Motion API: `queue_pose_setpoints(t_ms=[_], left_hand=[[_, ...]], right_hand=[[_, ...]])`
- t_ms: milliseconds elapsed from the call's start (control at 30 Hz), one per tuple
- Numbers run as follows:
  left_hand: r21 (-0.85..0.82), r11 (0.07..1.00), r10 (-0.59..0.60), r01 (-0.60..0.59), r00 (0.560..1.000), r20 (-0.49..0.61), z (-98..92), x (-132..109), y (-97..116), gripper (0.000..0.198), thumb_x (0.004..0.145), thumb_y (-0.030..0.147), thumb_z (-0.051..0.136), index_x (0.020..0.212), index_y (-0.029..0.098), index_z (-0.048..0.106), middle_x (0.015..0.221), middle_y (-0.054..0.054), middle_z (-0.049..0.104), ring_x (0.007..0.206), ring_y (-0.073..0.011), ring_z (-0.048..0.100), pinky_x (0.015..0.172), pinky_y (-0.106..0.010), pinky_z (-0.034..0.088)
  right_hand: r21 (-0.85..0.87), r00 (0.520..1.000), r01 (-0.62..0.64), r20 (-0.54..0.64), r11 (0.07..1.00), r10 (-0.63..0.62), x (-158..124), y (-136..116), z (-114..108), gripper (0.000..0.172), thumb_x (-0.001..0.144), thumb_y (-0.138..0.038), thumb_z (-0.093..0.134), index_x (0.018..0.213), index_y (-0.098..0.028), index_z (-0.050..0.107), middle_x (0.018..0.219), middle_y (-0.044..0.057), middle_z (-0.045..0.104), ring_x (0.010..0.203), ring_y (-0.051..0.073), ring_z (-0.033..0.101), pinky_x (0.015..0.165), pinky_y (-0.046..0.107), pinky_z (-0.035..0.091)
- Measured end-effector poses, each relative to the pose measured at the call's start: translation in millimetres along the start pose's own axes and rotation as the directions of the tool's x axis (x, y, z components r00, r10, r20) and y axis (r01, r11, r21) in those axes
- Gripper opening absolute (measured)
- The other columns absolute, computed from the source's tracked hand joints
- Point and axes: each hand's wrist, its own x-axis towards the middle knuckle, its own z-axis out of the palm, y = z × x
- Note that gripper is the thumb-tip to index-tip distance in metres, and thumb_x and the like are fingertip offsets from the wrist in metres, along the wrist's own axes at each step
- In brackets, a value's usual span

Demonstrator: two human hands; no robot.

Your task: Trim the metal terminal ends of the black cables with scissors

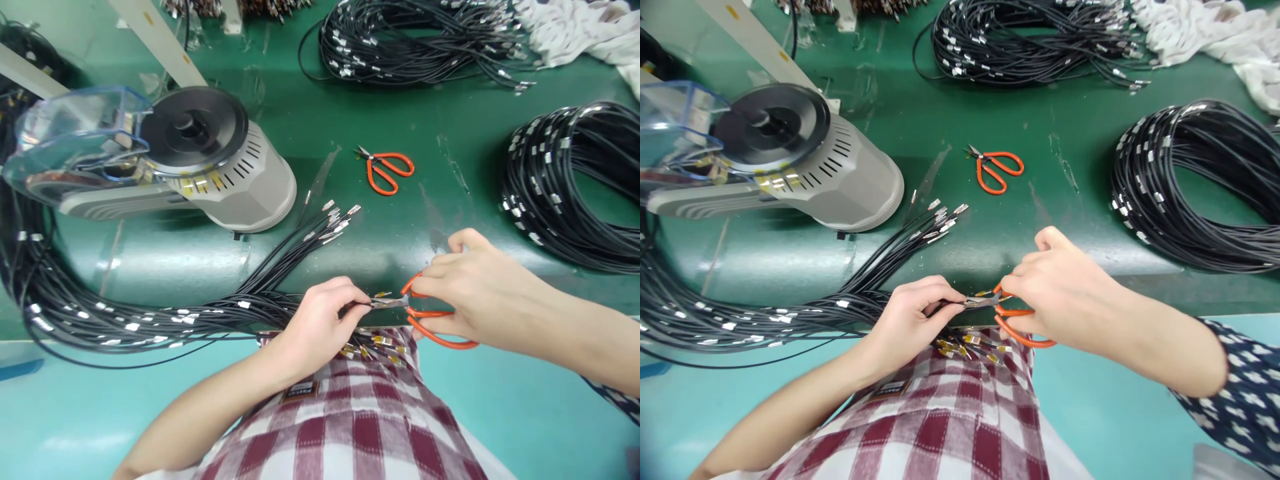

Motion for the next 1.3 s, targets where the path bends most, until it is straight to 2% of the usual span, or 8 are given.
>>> queue_pose_setpoints(t_ms=[267,533,767,967,1033,1133,1200,1300], left_hand=[[0.003,1.000,-0.014,0.014,1.000,0.013,-1.6,0.4,2.3,0.012,0.088,0.010,0.063,0.087,0.017,0.073,0.078,-0.002,0.067,0.068,-0.0127,0.060,0.068,-0.024,0.049],[-0.027,1.000,0.005,-0.005,1.000,0.003,-1.0,0.4,-1.3,0.011,0.087,0.010,0.064,0.084,0.016,0.073,0.077,-0.002,0.066,0.067,-0.0116,0.059,0.066,-0.022,0.048],[-0.045,0.999,0.022,-0.022,1.000,0.001,-1.7,0.5,-2.5,0.010,0.086,0.008,0.066,0.082,0.014,0.073,0.076,-0.002,0.066,0.066,-0.0111,0.060,0.066,-0.021,0.048],[-0.053,0.998,0.034,-0.034,0.999,0.003,-1.7,-0.5,-1.7,0.011,0.085,0.007,0.066,0.082,0.015,0.073,0.076,-0.002,0.067,0.065,-0.0106,0.060,0.064,-0.021,0.048],[-0.055,0.997,0.053,-0.053,0.999,-0.008,-1.8,-1.0,-1.9,0.011,0.085,0.006,0.067,0.082,0.014,0.073,0.075,-0.002,0.067,0.064,-0.0103,0.060,0.063,-0.021,0.048],[-0.063,0.994,0.091,-0.094,0.995,-0.046,-1.7,-1.4,-2.5,0.011,0.084,0.005,0.067,0.080,0.013,0.073,0.074,-0.002,0.066,0.064,-0.0102,0.060,0.062,-0.020,0.048],[-0.073,0.992,0.102,-0.106,0.993,-0.064,-1.5,-1.5,-2.8,0.011,0.083,0.004,0.068,0.079,0.013,0.073,0.073,-0.002,0.066,0.064,-0.0099,0.060,0.062,-0.019,0.047],[-0.080,0.992,0.089,-0.094,0.994,-0.066,-1.4,-1.1,-2.7,0.010,0.082,0.004,0.069,0.080,0.013,0.073,0.074,-0.002,0.066,0.062,-0.0091,0.060,0.061,-0.019,0.047]], right_hand=[[-0.057,0.992,0.002,0.129,0.998,0.005,5.4,1.4,-1.5,0.027,0.088,-0.032,0.057,0.062,-0.022,0.057,0.057,0.002,0.066,0.048,0.016,0.042,0.070,0.041,0.025],[0.070,0.994,0.009,0.110,0.997,-0.017,6.0,8.7,5.3,0.028,0.085,-0.027,0.058,0.059,-0.020,0.051,0.053,-0.001,0.064,0.047,0.012,0.039,0.071,0.039,0.026],[0.149,0.994,0.048,0.089,0.988,-0.061,5.0,18.0,15.5,0.033,0.087,-0.029,0.055,0.057,-0.020,0.047,0.047,-0.005,0.055,0.048,0.010,0.025,0.068,0.035,0.025],[0.305,0.972,-0.090,0.236,0.948,0.016,4.4,20.0,16.4,0.038,0.085,-0.038,0.061,0.055,-0.021,0.044,0.046,-0.004,0.047,0.066,0.016,0.042,0.060,0.029,0.024],[0.357,0.951,-0.165,0.305,0.919,0.053,5.7,19.9,16.2,0.043,0.083,-0.044,0.064,0.054,-0.021,0.043,0.046,-0.003,0.042,0.071,0.017,0.043,0.059,0.028,0.024],[0.469,0.928,-0.228,0.369,0.853,0.045,8.0,20.5,17.5,0.049,0.084,-0.055,0.062,0.053,-0.020,0.046,0.044,-0.005,0.039,0.064,0.015,0.040,0.062,0.028,0.028],[0.511,0.926,-0.238,0.375,0.826,0.035,8.8,21.1,17.9,0.051,0.086,-0.056,0.059,0.052,-0.020,0.047,0.043,-0.006,0.039,0.059,0.013,0.036,0.067,0.028,0.030],[0.478,0.952,-0.204,0.300,0.854,0.060,8.5,20.6,14.3,0.049,0.086,-0.052,0.059,0.052,-0.020,0.043,0.044,-0.006,0.042,0.060,0.014,0.038,0.069,0.030,0.029]])
